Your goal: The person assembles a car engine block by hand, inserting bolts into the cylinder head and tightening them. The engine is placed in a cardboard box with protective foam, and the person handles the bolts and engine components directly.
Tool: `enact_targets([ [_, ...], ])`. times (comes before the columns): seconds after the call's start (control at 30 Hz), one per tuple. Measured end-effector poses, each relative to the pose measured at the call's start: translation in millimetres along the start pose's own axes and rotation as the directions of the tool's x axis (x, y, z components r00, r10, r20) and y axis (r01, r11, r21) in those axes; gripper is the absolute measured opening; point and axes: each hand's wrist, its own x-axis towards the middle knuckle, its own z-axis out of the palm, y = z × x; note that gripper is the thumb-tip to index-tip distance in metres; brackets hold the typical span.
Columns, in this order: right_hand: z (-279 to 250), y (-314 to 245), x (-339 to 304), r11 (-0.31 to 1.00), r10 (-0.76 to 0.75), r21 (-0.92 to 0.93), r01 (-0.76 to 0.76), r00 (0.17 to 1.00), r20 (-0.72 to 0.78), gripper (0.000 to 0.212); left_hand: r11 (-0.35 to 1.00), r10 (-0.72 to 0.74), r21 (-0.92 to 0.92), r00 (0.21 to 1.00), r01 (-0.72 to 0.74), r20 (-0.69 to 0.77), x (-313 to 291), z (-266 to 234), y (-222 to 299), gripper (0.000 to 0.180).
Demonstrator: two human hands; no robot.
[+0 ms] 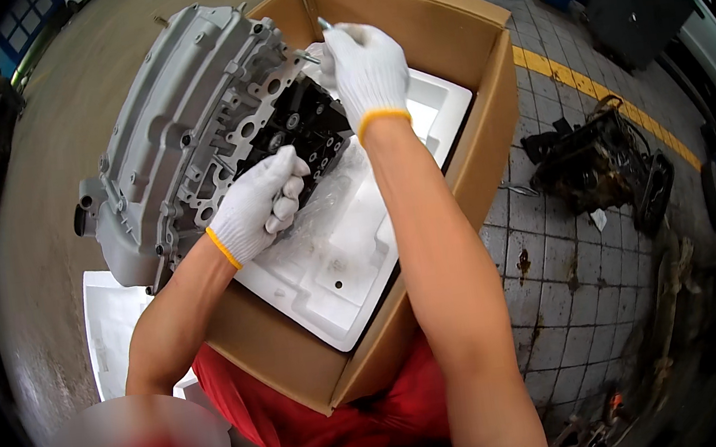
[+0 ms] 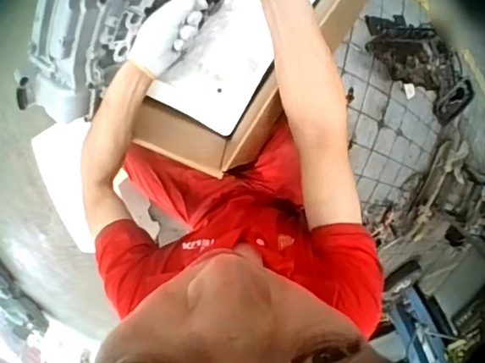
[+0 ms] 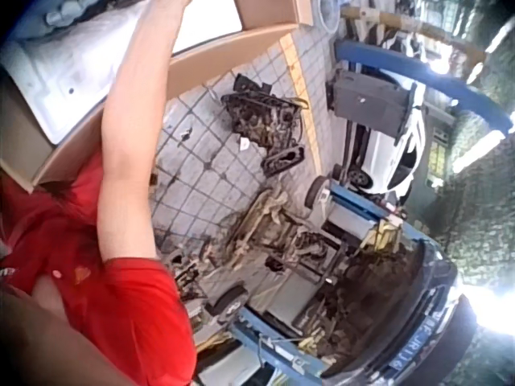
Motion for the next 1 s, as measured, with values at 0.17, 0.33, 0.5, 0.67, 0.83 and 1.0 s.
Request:
enact_targets([
  [0.17,26,33,14,0.995,0.051,-0.082,-0.061,0.992,-0.115,0.032,0.616,0.087,0.760,0.977,-0.205,0.192,16,-1,-13,0.038],
  [0.33,32,43,0,0.786,-0.125,-0.617,0.036,0.987,-0.103,0.028,-0.226,-0.033,0.906,0.932,-0.358,0.360,26,-16,-26,0.034],
  [0.5,36,47,-5,0.768,-0.224,-0.625,0.143,0.973,-0.053,0.028,-0.331,-0.223,0.828,0.890,-0.453,0.397,35,-31,-44,0.031],
  [0.67,32,43,-2,0.739,-0.180,-0.668,0.087,0.981,-0.071,0.031,-0.378,-0.236,0.791,0.876,-0.481,0.420,31,-27,-40,0.030],
  [0.83,31,41,-2,0.732,-0.186,-0.671,0.119,0.982,-0.029,0.032,-0.328,-0.236,0.804,0.868,-0.495,0.438,26,-24,-37,0.031],
  [1.0,39,37,-11,0.709,-0.185,-0.695,0.121,0.983,-0.017,0.031,-0.312,-0.183,0.800,0.859,-0.512,0.479,25,-30,-34,0.029],
])
